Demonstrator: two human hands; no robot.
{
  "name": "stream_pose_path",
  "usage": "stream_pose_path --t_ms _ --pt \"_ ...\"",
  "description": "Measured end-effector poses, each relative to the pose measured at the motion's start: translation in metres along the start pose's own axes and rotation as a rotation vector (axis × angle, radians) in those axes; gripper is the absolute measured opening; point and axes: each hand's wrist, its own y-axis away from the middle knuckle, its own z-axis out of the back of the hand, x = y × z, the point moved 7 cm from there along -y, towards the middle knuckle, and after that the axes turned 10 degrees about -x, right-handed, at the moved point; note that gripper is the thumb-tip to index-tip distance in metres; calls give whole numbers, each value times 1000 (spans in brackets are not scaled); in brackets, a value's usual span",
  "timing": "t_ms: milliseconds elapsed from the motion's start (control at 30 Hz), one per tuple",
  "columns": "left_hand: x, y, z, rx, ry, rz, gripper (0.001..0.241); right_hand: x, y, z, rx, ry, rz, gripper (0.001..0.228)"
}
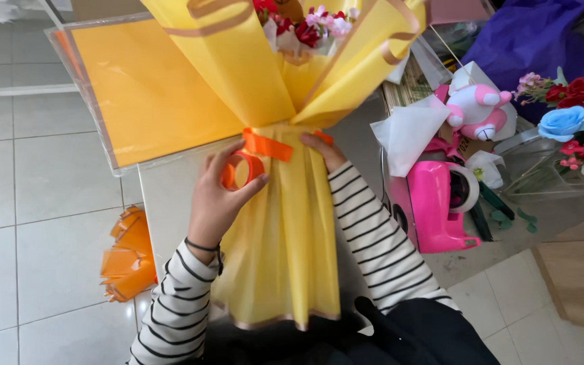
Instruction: The person prepares a decorative ribbon bow for a bouquet by cutting a length of orange ribbon, forming multiple loops by hand, and securing them with another piece of ribbon and shears.
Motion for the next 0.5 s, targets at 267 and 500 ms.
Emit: stream_pose_path --t_ms 267,500 --pt "-28 75 66 -314 -160 -193 74 -33 -68 -49 10 169 -138 75" --pt "-62 129 50 -208 -108 -317 77 -19 -85 -21 -170 795 -28 122"
